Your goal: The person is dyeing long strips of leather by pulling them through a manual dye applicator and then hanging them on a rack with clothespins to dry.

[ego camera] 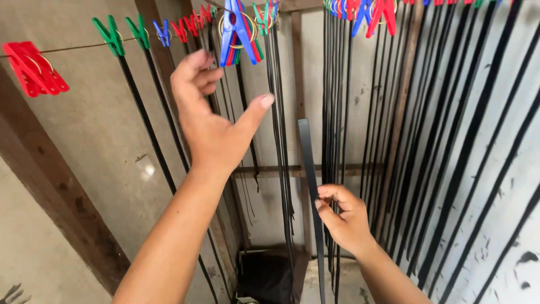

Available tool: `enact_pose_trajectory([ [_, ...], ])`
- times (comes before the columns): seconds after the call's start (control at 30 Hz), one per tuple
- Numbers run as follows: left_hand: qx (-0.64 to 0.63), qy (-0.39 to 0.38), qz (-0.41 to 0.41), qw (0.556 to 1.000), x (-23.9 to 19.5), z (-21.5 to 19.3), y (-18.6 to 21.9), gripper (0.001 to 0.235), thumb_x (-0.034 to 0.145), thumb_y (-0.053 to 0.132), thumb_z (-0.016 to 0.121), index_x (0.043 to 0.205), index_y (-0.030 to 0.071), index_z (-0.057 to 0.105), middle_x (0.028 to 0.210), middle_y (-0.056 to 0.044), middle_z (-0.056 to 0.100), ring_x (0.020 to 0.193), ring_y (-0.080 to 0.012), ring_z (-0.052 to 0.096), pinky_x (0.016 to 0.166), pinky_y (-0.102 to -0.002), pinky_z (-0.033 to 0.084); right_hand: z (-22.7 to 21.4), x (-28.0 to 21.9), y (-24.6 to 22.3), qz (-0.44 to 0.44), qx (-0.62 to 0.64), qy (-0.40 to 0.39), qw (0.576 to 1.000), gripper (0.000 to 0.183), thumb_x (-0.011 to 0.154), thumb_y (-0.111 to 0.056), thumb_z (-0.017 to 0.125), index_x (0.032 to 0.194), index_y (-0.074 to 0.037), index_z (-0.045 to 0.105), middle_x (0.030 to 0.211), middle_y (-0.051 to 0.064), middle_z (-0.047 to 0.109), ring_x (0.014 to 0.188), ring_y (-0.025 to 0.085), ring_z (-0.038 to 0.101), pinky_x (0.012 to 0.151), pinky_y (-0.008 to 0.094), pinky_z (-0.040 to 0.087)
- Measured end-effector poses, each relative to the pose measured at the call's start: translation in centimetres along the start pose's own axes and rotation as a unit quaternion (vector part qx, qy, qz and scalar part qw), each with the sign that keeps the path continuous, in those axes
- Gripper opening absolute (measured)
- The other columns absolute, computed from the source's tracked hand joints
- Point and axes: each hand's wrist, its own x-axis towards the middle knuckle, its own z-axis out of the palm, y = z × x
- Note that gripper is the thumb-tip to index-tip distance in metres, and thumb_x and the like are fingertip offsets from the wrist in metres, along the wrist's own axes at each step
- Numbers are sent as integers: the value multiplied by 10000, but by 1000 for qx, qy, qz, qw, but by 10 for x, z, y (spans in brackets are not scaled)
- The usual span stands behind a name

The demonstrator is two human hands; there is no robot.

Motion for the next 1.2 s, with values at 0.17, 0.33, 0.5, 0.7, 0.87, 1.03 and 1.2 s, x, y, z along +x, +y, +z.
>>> enact_pose_trajectory([
  [0.17,-16,54,0,998,22,22,1,789,797,375,906,1357,156,396,1303,-47,486,1144,-181,552,982,-319,489,5,16,0,-39,9,-15,999,179,902,-63,697,1076,-92,726,961,13,750,908,127,716,869,269,594],
  [0.33,-32,82,25,996,36,32,13,599,823,292,886,1215,126,465,1134,-11,536,924,-144,566,891,-296,503,13,25,-2,-26,16,-21,999,82,901,-87,693,974,-107,722,868,-24,728,817,87,687,785,245,555],
  [0.5,-61,76,26,995,40,36,0,502,870,174,835,1240,147,497,1195,-2,547,1041,-141,592,947,-276,536,18,36,-1,-41,31,-11,999,81,901,-93,717,981,-89,727,876,7,737,829,108,694,809,252,574],
  [0.7,-103,60,23,993,37,38,-14,599,913,74,799,1408,193,485,1322,-21,616,1142,-143,642,982,-272,580,24,52,1,-20,65,-2,998,106,913,-41,696,1011,-76,716,911,17,715,875,116,681,844,249,571],
  [0.87,-213,54,0,975,40,34,-23,520,887,-64,773,1309,125,535,1231,-60,634,1123,-137,643,959,-241,559,24,66,-4,-13,61,12,998,124,913,-20,696,1021,-79,714,937,19,715,897,119,687,854,246,577],
  [1.03,-89,49,58,993,44,22,-24,429,873,-63,753,1247,107,630,1216,-60,575,1042,-146,620,938,-256,571,27,77,-8,-29,81,16,996,152,940,-35,689,1084,-77,708,945,11,706,873,96,659,784,222,543],
  [1.2,-70,-2,96,993,48,11,-37,505,943,-48,812,1361,140,601,1280,-74,544,1080,-185,651,1008,-303,630,27,88,-11,-61,76,15,995,267,949,-36,689,1213,-77,696,968,12,712,891,103,671,845,240,570],
])
